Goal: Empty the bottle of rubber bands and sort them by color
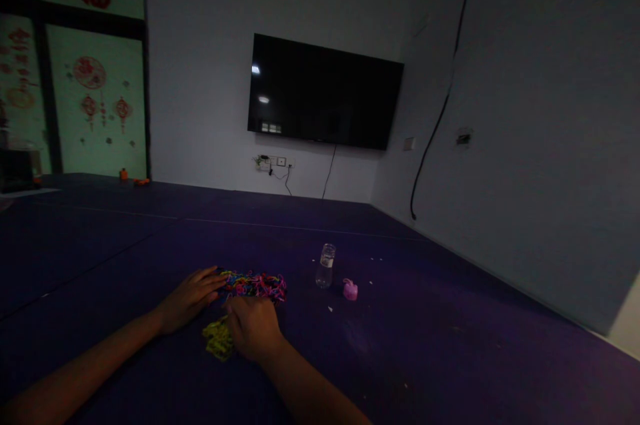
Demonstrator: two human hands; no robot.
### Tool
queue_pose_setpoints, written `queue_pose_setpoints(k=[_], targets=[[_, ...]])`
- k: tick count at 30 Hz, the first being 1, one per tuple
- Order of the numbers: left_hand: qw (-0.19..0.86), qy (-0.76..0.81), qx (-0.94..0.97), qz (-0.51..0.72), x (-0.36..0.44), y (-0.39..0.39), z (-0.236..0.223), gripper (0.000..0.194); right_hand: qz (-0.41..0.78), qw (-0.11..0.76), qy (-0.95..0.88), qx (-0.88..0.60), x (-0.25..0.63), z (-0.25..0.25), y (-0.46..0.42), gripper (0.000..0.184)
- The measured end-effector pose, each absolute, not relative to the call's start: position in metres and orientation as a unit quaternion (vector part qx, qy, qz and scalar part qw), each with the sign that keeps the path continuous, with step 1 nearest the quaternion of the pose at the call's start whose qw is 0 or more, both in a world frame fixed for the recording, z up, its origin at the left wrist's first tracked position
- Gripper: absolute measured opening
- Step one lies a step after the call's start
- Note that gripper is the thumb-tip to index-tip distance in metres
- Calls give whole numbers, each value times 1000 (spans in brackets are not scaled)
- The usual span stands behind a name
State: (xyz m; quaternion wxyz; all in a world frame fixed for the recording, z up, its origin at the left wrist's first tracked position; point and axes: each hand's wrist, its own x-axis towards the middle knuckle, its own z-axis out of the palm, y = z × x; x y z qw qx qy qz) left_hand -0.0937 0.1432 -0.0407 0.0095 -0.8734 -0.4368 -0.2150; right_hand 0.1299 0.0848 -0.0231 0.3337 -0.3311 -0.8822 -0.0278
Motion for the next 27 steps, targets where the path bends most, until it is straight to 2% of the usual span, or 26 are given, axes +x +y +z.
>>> queue_pose_setpoints(k=[7, 18, 27], targets=[[6, -405, -875, -267, -100, 151, -51, 39, -14, 290, -859, -422, 128, -20, 88, 26], [19, -438, -870, -224, -98, 156, -51, 38, 3, 280, -889, -364, 129, -18, 84, 24], [52, -409, -874, -256, -99, 153, -49, 38, -14, 297, -888, -350, 130, -18, 84, 25]])
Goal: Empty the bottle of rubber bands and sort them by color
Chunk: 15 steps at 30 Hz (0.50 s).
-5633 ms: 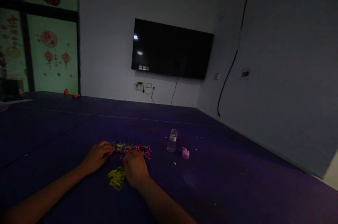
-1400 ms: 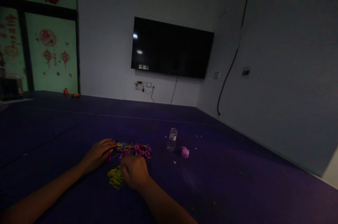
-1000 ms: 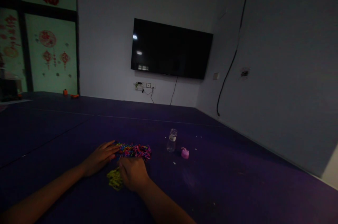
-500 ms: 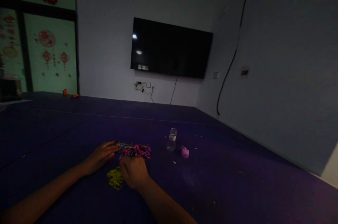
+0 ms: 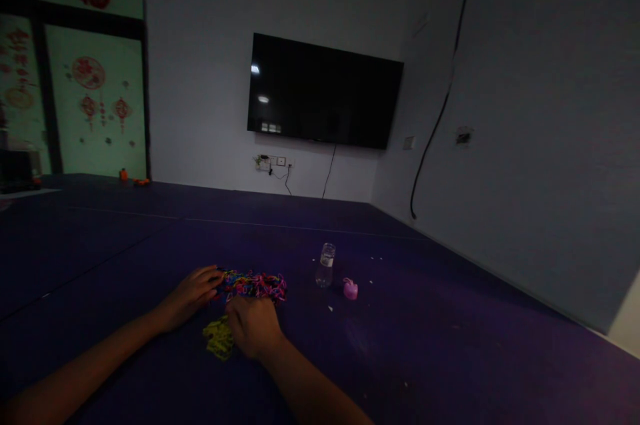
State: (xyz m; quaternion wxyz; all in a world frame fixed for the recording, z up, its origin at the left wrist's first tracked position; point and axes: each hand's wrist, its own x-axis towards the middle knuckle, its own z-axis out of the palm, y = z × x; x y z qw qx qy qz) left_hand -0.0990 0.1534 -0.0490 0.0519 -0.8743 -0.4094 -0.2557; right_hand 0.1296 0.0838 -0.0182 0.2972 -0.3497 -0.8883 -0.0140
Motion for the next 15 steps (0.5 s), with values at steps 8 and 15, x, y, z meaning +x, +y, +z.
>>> queue_pose_setpoints(k=[8, 15], targets=[[76, -400, -857, -315, -98, 149, -43, 38, -32, 300, -869, -391, 128, -19, 85, 30], [-85, -430, -787, -435, -83, 130, -22, 39, -9, 339, -852, -398, 127, -20, 87, 27]])
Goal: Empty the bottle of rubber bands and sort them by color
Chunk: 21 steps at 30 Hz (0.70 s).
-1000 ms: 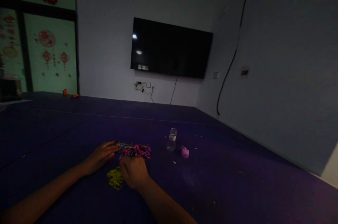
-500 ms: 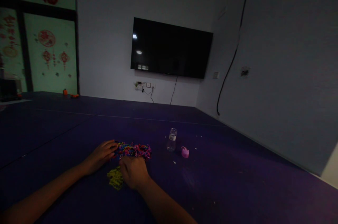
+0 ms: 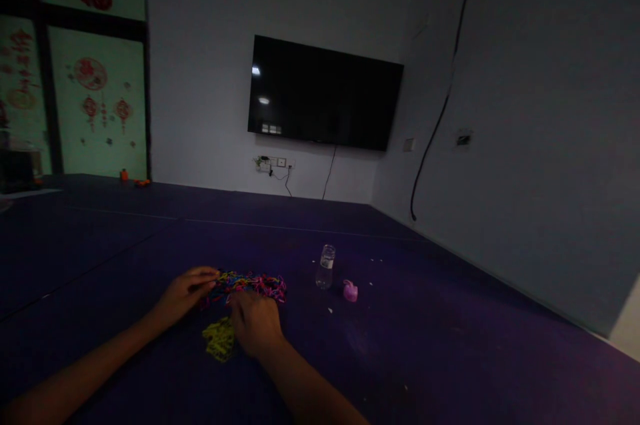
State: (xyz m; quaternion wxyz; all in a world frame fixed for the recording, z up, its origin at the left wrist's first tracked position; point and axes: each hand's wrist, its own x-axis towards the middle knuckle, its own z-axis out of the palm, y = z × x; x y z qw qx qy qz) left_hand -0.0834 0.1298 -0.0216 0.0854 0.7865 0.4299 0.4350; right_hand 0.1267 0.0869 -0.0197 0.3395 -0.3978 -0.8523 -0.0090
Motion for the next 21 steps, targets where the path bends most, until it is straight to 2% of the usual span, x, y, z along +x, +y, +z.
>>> queue_pose_setpoints(k=[3, 5, 11, 14, 17, 21], targets=[[211, 415, 763, 448, -70, 119, -14, 39, 3, 359, -839, -408, 126, -19, 88, 29], [268, 412, 769, 408, -62, 113, -11, 42, 8, 366, -833, -414, 127, -19, 88, 29], [298, 433, 754, 394, -61, 106, -8, 47, 8, 376, -816, -440, 128, -21, 91, 33], [239, 464, 744, 417, -69, 111, -10, 47, 11, 367, -820, -439, 127, -21, 92, 32], [88, 463, 770, 431, -79, 122, -18, 44, 12, 361, -822, -439, 126, -20, 91, 32], [-26, 461, 817, 345, -92, 140, -35, 43, 10, 353, -826, -439, 125, -19, 89, 32]])
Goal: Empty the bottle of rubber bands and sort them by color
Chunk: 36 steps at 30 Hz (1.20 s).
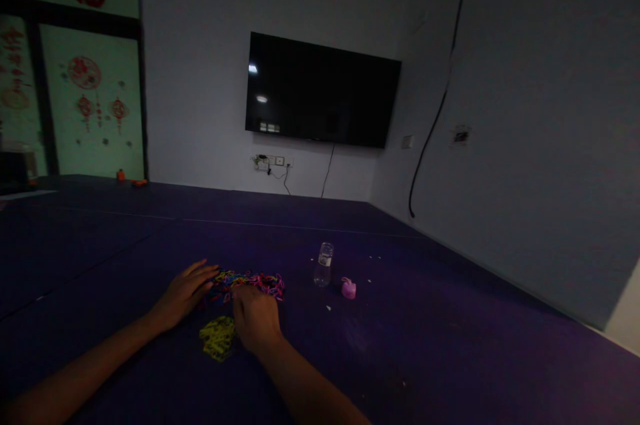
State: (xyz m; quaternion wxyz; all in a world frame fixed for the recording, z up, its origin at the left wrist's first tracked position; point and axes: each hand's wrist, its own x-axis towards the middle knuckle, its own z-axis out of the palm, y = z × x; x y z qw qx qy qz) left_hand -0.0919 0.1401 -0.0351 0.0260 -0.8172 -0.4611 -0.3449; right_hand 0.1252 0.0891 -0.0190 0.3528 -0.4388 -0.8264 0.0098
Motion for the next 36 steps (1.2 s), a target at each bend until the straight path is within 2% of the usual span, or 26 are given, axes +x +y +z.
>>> queue_pose_setpoints(k=[4, 8, 18, 30, 36], targets=[[37, -468, -842, -265, -96, 149, -48, 43, 2, 345, -832, -434, 124, -18, 89, 33], [24, -471, -850, -235, -95, 148, -49, 40, -6, 347, -834, -429, 124, -20, 90, 33], [6, -482, -844, -235, -95, 151, -51, 44, -4, 346, -839, -421, 125, -23, 93, 31], [32, -474, -840, -263, -98, 154, -54, 44, -7, 344, -839, -422, 125, -22, 92, 31], [-5, -484, -824, -295, -97, 157, -50, 48, -13, 335, -840, -427, 125, -20, 90, 30]])
